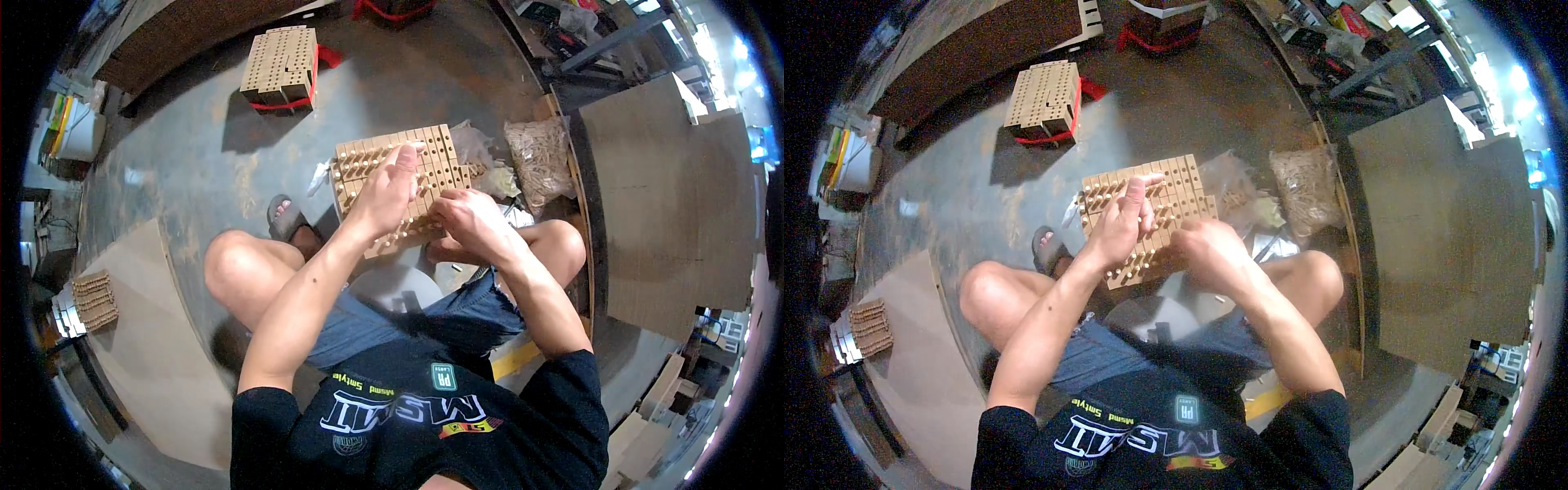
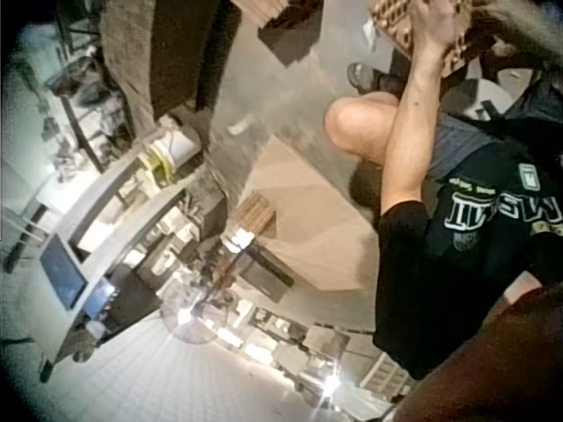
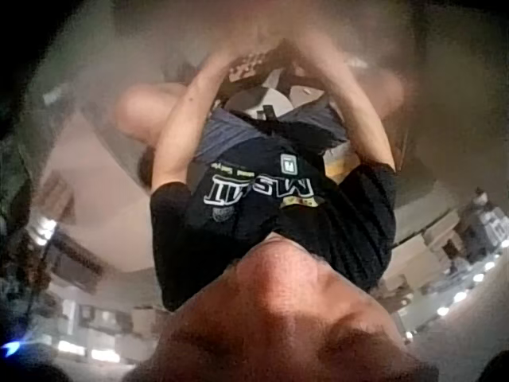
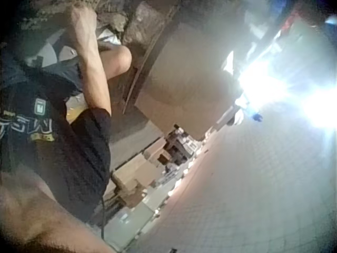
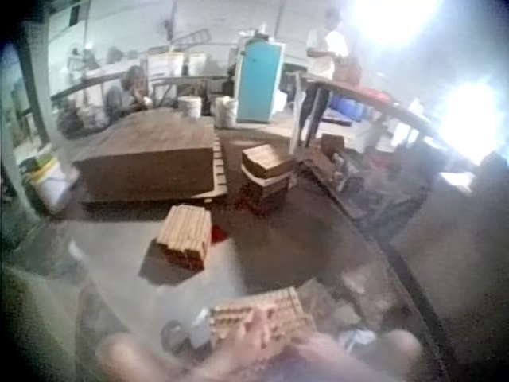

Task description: The person inserts small wooden pegs into the joints of a wooden lattice structure by hand while sitting on the floor in a workshop.

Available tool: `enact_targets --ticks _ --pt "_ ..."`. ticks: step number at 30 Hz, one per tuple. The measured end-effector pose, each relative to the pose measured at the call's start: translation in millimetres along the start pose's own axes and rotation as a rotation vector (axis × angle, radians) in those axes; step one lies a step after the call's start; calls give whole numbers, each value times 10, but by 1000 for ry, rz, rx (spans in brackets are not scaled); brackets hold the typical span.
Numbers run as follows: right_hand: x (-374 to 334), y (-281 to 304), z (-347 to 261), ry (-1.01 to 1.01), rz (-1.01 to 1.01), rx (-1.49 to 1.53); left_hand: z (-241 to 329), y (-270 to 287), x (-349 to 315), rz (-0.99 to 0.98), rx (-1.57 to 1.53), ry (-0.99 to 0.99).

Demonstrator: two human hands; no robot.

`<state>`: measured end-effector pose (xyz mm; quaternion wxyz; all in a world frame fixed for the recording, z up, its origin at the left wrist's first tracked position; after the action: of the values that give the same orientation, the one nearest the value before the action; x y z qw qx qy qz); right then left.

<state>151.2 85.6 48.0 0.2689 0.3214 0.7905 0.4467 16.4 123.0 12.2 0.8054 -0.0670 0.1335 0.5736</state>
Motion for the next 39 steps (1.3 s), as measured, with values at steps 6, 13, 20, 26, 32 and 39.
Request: enact_targets --ticks 6,13,20,26,32,39 --pt "-48 -56 170 -35 43 58 -77 -58 14 -31 -5 11" --pt "26 402 -31 -132 309 359 19 -286 -175 -130 -436 200" --pt "87 246 -139 -112 339 196 131 -389 -178 -279 -628 224" --pt "11 337 -79 -161 411 237 186 -369 -128 -304 -629 131" --pt "-145 185 200 -348 512 662 265 -471 -181 -434 -661 133" --pt "-193 321 31 -175 387 302 96 -532 -195 -451 -635 221"
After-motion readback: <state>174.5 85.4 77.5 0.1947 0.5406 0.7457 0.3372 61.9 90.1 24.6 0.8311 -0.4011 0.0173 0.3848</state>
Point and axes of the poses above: each hand's wrist, its own x-axis towards the middle knuckle, its own y-axis out of the back of the hand, z = x × y, the point moved 7 cm from there along x, towards the middle knuckle, and after that the axes turned 5 degrees about y, right-handed, at the moved point
